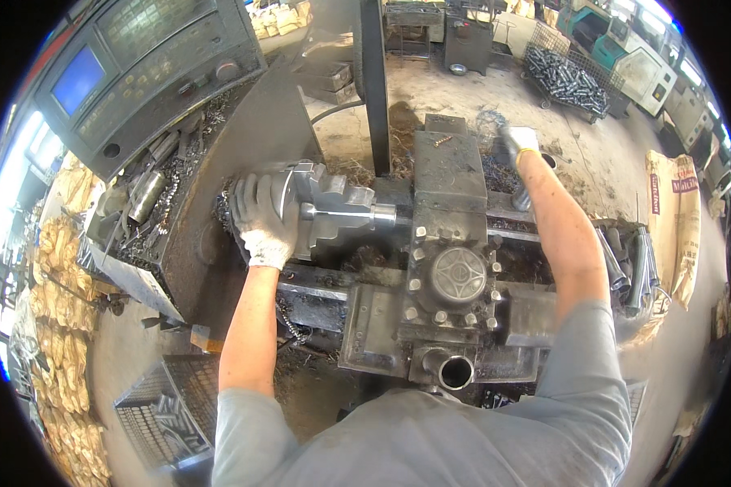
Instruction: The person repeatedly loads cylindrical metal parts into a lathe chuck, secures them, and removes them after machining. The person places the processed parts into a nearby basket. The task is performed continuously in a repetitive cycle.
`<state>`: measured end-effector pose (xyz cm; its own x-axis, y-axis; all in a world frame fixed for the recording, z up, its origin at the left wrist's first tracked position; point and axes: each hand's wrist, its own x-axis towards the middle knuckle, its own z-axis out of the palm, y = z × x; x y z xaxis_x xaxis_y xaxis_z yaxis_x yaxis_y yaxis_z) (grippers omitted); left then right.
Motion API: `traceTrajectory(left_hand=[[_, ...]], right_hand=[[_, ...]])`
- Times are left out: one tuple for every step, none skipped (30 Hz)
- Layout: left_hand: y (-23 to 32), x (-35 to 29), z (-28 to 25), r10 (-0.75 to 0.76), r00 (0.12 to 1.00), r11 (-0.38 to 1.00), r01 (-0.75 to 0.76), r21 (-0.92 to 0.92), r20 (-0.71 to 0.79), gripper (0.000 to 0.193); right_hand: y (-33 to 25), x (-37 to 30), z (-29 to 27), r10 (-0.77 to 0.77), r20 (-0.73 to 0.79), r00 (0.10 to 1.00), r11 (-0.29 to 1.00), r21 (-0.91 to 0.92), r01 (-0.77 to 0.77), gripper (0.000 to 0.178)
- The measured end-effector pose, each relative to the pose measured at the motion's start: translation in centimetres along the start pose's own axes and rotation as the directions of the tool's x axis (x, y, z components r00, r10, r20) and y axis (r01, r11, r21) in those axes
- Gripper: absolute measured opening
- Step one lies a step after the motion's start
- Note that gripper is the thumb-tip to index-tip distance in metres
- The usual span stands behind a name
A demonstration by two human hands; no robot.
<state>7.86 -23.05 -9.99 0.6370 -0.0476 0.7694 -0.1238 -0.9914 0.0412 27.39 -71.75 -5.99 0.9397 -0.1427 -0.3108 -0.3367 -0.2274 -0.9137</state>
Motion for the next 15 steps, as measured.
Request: traceTrajectory(left_hand=[[0.0, 0.0, 0.0, -0.006, 1.0, 1.0, 0.006, 0.0, 0.014, 0.064], [-0.1, 0.2, -0.1, -0.009, 1.0, 1.0, 0.009, -0.001, 0.016, 0.064], [-0.1, 0.3, -0.2, -0.014, 1.0, 1.0, 0.014, -0.001, 0.013, 0.064], [-0.2, 0.4, -0.2, -0.003, 1.0, 1.0, 0.003, -0.01, 0.004, 0.064], [-0.1, 0.5, -0.3, 0.007, 1.0, 1.0, -0.007, -0.018, -0.001, 0.064], [-0.1, 0.6, -0.4, 0.022, 1.0, 0.999, -0.022, -0.03, -0.012, 0.064], [0.0, 0.6, -0.4, 0.011, 1.0, 0.999, -0.011, -0.034, 0.002, 0.065], [0.0, 0.6, -0.5, 0.011, 1.0, 0.999, -0.011, -0.035, 0.004, 0.065], [0.1, 0.6, -0.5, -0.001, 1.0, 0.999, 0.002, -0.039, 0.015, 0.066], [0.2, 0.6, -0.5, -0.013, 1.0, 0.999, 0.014, -0.041, 0.024, 0.066], [0.2, 0.5, -0.6, -0.05, 0.996, 0.998, 0.054, -0.04, 0.078, 0.069], [0.2, 0.6, -0.7, -0.037, 0.997, 0.998, 0.04, -0.048, 0.062, 0.07], [0.2, 0.6, -0.7, -0.025, 0.998, 0.998, 0.028, -0.047, 0.061, 0.07], [0.1, 0.6, -0.7, -0.041, 0.997, 0.997, 0.045, -0.07, 0.059, 0.07], [0.0, 0.6, -0.8, -0.03, 0.998, 0.995, 0.035, -0.089, 0.053, 0.069]], right_hand=[[-0.5, -1.8, 2.5, -0.083, 0.128, 0.988, 0.967, -0.231, 0.111, 0.049], [-0.9, -4.0, 5.5, -0.124, 0.218, 0.968, 0.873, -0.44, 0.211, 0.053], [-1.0, -6.1, 9.0, -0.081, 0.456, 0.886, 0.767, -0.539, 0.347, 0.063], [-1.1, -7.9, 12.4, 0.065, 0.671, 0.739, 0.677, -0.573, 0.461, 0.073], [-0.2, -9.6, 15.2, -0.025, 0.743, 0.668, 0.536, -0.554, 0.637, 0.072], [-0.2, -10.1, 17.3, 0.055, 0.814, 0.578, 0.282, -0.568, 0.773, 0.065], [0.3, -10.1, 18.3, -0.059, 0.842, 0.535, 0.239, -0.509, 0.827, 0.062], [0.5, -9.4, 18.7, -0.025, 0.856, 0.517, 0.238, -0.497, 0.834, 0.048], [0.9, -8.6, 18.8, 0.078, 0.836, 0.543, 0.319, -0.537, 0.781, 0.042], [1.0, -7.1, 18.5, 0.259, 0.785, 0.562, 0.351, -0.619, 0.703, 0.036], [1.4, -6.1, 18.2, 0.451, 0.706, 0.545, 0.586, -0.696, 0.415, 0.037], [1.5, -5.2, 18.2, 0.58, 0.705, 0.409, 0.65, -0.703, 0.289, 0.05], [1.7, -4.8, 18.0, 0.4, 0.797, 0.453, 0.667, -0.592, 0.453, 0.047], [1.7, -4.7, 18.3, 0.238, 0.841, 0.486, 0.602, -0.52, 0.606, 0.044], [1.8, -5.1, 18.1, 0.161, 0.834, 0.527, 0.518, -0.526, 0.674, 0.042]])
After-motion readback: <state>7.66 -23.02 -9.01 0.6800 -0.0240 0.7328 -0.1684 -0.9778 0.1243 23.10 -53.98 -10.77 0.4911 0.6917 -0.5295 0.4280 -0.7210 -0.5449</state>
